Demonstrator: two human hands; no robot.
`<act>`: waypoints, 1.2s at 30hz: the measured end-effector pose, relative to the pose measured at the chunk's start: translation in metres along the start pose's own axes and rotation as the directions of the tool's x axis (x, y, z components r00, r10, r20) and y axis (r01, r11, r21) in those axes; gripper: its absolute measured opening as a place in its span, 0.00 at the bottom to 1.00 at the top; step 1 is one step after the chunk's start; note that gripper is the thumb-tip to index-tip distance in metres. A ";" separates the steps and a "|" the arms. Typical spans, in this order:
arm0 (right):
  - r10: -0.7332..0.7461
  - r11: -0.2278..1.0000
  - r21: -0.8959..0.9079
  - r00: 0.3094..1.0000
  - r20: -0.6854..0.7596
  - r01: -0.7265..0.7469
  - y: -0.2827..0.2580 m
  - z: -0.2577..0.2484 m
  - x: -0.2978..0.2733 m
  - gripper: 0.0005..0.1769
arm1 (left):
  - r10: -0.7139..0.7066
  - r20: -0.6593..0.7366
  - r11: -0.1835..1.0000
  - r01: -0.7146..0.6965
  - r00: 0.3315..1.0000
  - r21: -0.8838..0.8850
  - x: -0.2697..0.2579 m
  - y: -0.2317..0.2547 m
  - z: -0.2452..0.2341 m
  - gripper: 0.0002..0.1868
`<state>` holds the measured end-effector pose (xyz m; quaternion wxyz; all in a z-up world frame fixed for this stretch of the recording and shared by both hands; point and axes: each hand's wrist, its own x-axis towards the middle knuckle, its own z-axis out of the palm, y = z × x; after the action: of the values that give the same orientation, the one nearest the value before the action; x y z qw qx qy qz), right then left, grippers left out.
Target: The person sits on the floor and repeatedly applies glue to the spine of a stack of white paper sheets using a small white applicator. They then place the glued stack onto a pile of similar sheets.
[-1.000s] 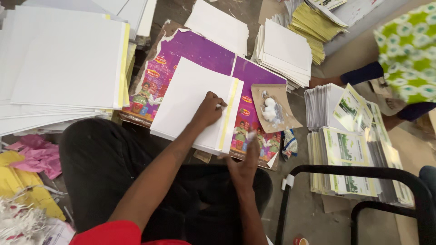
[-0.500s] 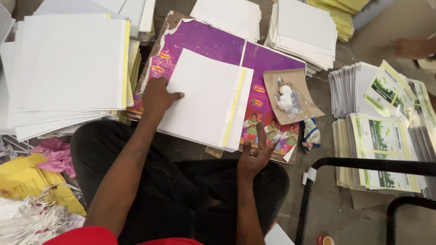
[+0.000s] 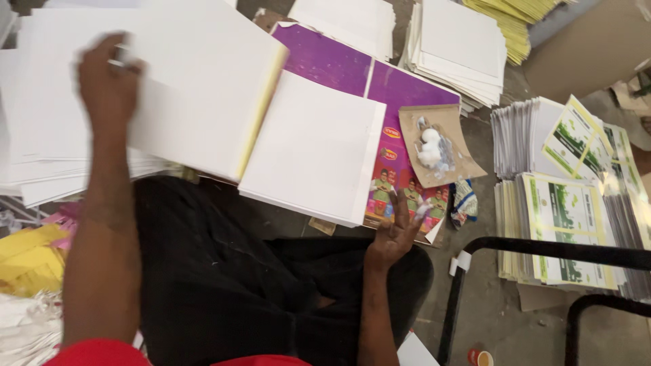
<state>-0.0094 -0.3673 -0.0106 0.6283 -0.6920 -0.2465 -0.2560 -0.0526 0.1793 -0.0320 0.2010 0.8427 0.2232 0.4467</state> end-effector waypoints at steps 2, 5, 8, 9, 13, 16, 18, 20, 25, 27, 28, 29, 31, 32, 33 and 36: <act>-0.004 1.000 -0.008 1.000 0.005 0.004 -0.003 0.001 0.000 0.43 | 0.018 -0.093 1.000 -0.018 0.996 0.002 0.013 -0.052 -0.026 0.22; -0.004 1.000 -0.018 1.000 0.005 0.004 -0.008 0.007 0.003 0.42 | -0.343 0.108 0.890 0.286 0.933 0.355 0.002 -0.100 -0.054 0.09; -0.033 0.999 -0.022 0.999 0.020 0.034 -0.010 0.011 0.006 0.42 | -0.456 0.156 0.859 0.388 0.876 0.334 -0.016 -0.115 -0.062 0.04; -0.036 0.999 -0.016 0.999 0.033 0.036 -0.012 0.009 0.006 0.41 | -0.408 0.105 0.859 0.342 0.907 0.380 -0.021 -0.114 -0.059 0.05; 0.047 0.999 0.020 0.996 0.070 -0.049 -0.011 0.003 0.019 0.41 | -0.105 -0.106 0.773 0.148 0.989 0.617 -0.013 -0.071 -0.047 0.13; 0.074 0.990 -0.138 0.971 0.228 -0.043 -0.004 -0.010 0.039 0.43 | 0.030 -0.087 0.939 0.002 0.996 0.345 -0.004 0.022 -0.015 0.14; 0.106 0.978 -0.204 0.938 0.329 -0.039 0.011 -0.017 0.063 0.46 | 0.060 0.061 0.994 -0.054 0.996 -0.093 -0.021 0.111 0.020 0.15; 0.109 0.957 -0.290 0.896 0.430 0.023 0.034 -0.020 0.095 0.49 | 0.149 0.229 0.941 -0.067 0.962 -0.331 -0.045 0.201 0.048 0.16; 0.085 0.829 -0.458 0.738 0.670 0.320 0.096 -0.017 0.174 0.49 | 0.226 0.450 0.902 -0.010 0.864 -0.432 -0.081 0.328 0.084 0.17; 0.100 0.805 -0.466 0.689 0.717 0.368 0.114 -0.011 0.194 0.49 | 0.214 0.462 0.907 0.000 0.861 -0.420 -0.090 0.343 0.095 0.15; 0.110 0.793 -0.468 0.664 0.740 0.390 0.122 -0.009 0.203 0.49 | 0.189 0.485 0.916 0.024 0.854 -0.400 -0.093 0.345 0.100 0.13; 0.110 0.784 -0.467 0.648 0.753 0.409 0.128 -0.005 0.210 0.49 | 0.162 0.507 0.924 0.050 0.847 -0.379 -0.097 0.346 0.105 0.12; 0.112 0.769 -0.461 0.616 0.780 0.443 0.138 0.002 0.220 0.49 | 0.150 0.503 0.929 0.053 0.851 -0.365 -0.105 0.345 0.114 0.11; 0.112 0.758 -0.457 0.597 0.794 0.465 0.142 0.004 0.224 0.49 | 0.166 0.479 0.927 0.029 0.862 -0.373 -0.109 0.343 0.117 0.12; 0.112 0.748 -0.452 0.579 0.808 0.486 0.145 0.007 0.229 0.49 | 0.182 0.454 0.925 0.004 0.872 -0.379 -0.111 0.341 0.119 0.12; 0.101 0.758 -0.422 0.550 0.829 0.497 0.152 0.011 0.235 0.47 | 0.197 0.463 0.921 -0.001 0.864 -0.390 -0.115 0.338 0.121 0.12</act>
<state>0.2680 -0.3652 0.0318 0.1442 -0.8583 -0.4901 -0.0484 0.0579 -0.1784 0.0109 0.3853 0.8847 0.0299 0.2607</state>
